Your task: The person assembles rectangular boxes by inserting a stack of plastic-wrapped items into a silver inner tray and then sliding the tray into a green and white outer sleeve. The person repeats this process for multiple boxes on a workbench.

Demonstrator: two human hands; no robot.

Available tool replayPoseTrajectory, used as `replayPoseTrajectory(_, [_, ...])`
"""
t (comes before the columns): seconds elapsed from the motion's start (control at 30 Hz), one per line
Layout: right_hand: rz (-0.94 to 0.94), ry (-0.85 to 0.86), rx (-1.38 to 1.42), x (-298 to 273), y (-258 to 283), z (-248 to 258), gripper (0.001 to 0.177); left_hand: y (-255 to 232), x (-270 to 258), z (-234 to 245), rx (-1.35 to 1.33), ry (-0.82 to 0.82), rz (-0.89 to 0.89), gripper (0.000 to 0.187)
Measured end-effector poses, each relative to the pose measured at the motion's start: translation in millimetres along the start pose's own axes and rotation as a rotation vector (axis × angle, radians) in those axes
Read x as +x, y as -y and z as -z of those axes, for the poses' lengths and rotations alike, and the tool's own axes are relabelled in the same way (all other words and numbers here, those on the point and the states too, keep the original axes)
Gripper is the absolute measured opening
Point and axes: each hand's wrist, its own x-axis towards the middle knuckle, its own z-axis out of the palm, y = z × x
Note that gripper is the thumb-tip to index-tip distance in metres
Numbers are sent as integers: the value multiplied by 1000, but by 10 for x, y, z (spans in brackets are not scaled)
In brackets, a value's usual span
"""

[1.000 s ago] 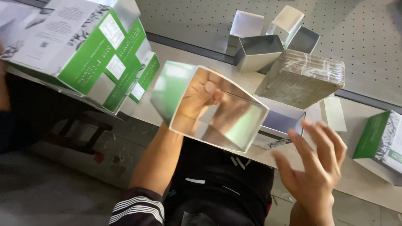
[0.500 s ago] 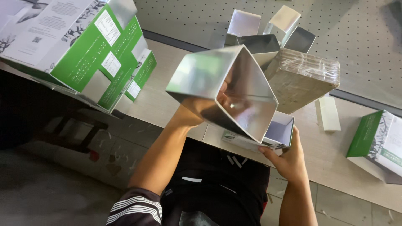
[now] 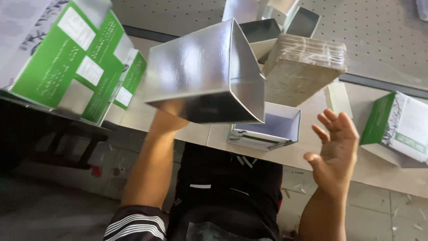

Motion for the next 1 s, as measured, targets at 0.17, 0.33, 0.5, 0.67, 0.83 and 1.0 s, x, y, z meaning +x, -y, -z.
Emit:
replayPoseTrajectory(0.17, [57, -106, -91, 10, 302, 56, 84, -688, 243, -278, 166, 28, -188, 83])
replayPoseTrajectory(0.33, [110, -142, -142, 58, 539, 52, 83, -842, 261, -186, 915, 247, -212, 65])
replayPoseTrajectory(0.5, [431, -26, -46, 330, 659, 105, 111, -1799, 774, -1319, 866, 7, -104, 34])
replayPoseTrajectory(0.67, [391, 140, -449, 662, 1121, -20, 142, -1939, 1007, -1611, 1189, 231, -309, 13])
replayPoseTrajectory(0.83, [308, 240, -669, 720, 1102, -48, 111, -1957, 894, -1615, 1115, 173, -253, 36])
replayPoseTrajectory(1.0, [354, 259, -510, 696, 661, 111, 13, -1431, 648, -1497, 711, 191, -109, 91])
